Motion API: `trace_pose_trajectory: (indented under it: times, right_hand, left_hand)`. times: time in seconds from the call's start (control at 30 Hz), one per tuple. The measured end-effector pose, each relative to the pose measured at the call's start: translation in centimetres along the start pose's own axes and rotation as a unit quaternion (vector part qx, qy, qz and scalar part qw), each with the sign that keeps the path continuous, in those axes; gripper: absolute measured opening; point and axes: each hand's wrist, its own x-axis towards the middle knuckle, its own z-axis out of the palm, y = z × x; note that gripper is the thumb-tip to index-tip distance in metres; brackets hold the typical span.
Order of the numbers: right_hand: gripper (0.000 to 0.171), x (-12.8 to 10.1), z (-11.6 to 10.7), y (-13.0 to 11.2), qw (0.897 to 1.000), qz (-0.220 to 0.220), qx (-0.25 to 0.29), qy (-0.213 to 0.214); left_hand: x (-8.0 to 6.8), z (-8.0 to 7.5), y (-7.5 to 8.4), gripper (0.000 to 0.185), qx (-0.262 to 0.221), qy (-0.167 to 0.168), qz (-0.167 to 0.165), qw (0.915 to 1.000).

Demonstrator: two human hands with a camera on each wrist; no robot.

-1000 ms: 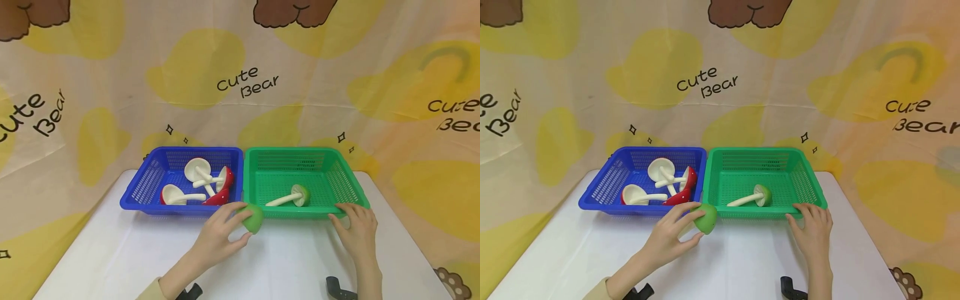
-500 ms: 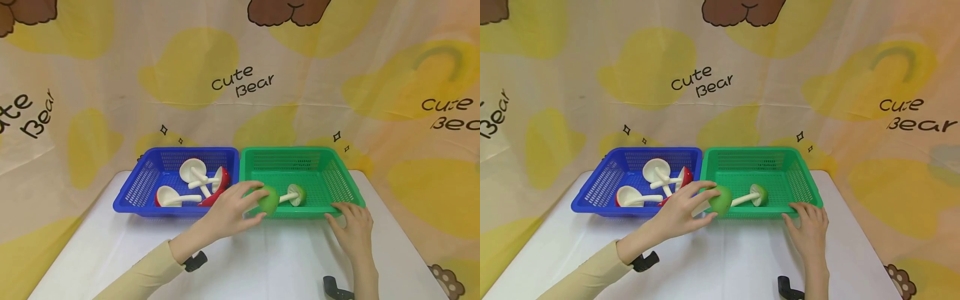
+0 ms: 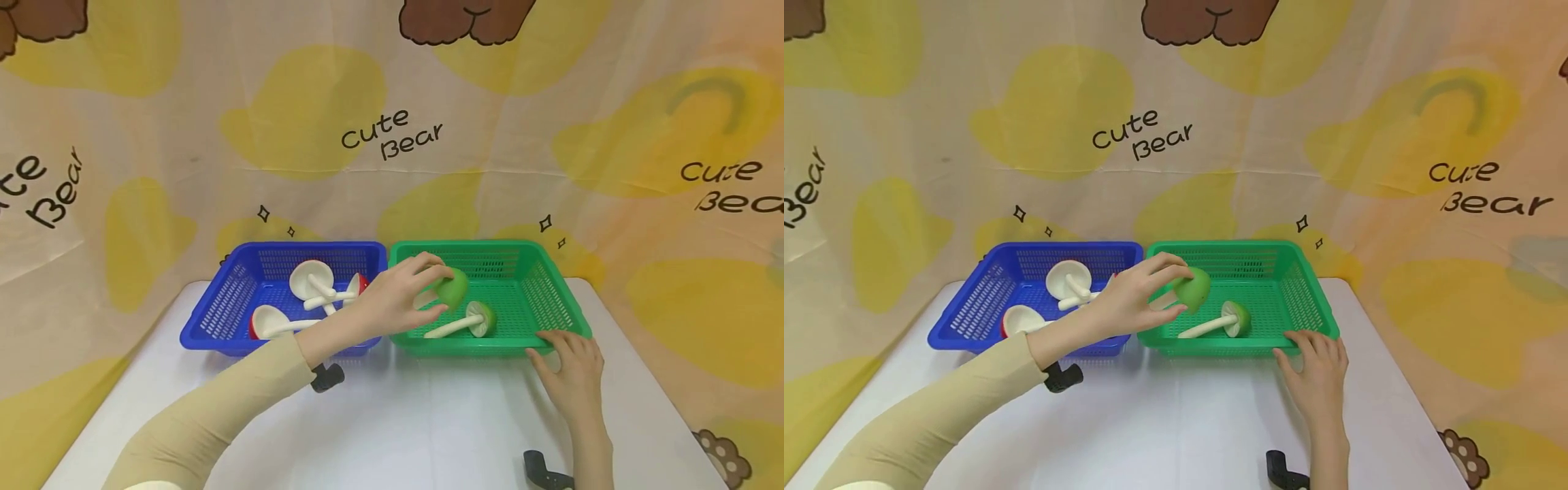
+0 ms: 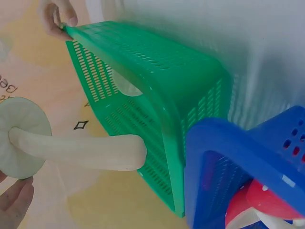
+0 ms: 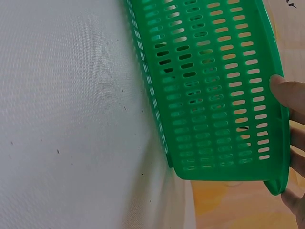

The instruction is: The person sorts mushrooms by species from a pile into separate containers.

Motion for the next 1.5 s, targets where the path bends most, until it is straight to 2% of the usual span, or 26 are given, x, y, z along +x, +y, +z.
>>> trace_pose_trajectory:
  times: [0.2, 0.37, 0.57, 0.77, 1.13, 1.37, 1.5]
  right_hand:
    - [0.031, 0.0, 0.2, -0.1, 1.000, 0.004, -0.003, -0.003]
    - [0.031, -0.1, 0.0, -0.2, 1.000, 0.004, -0.002, 0.003]
    - [0.031, -0.1, -0.2, -0.1, 1.000, 0.005, -0.003, -0.002]
    - [0.031, -0.1, -0.3, -0.1, 1.000, 0.003, -0.007, -0.001]
    - [0.032, 0.0, -0.4, -0.1, 1.000, 0.004, -0.014, -0.008]
    - [0.032, -0.1, -0.5, -0.1, 1.000, 0.003, -0.010, -0.007]
    - [0.032, -0.1, -0.5, -0.1, 1.000, 0.003, -0.007, -0.007]
  left_hand:
    - [2.3, 0.2, -0.7, 0.038, -0.012, -0.066, -0.018, 0.9976]
    - [3.7, 1.6, -1.5, 0.038, -0.005, -0.093, -0.030, 0.9952]
    - [4.3, 3.4, -2.5, 0.041, -0.007, -0.122, -0.075, 0.9897]
    - [4.4, 5.5, -3.4, 0.042, -0.023, -0.146, -0.131, 0.9803]
    - [4.9, 9.1, -3.6, 0.043, -0.053, -0.149, -0.210, 0.9648]
    - [4.8, 10.8, -3.6, 0.037, -0.079, -0.134, -0.235, 0.9595]
    - [4.3, 11.8, -3.7, 0.036, -0.092, -0.136, -0.253, 0.9534]
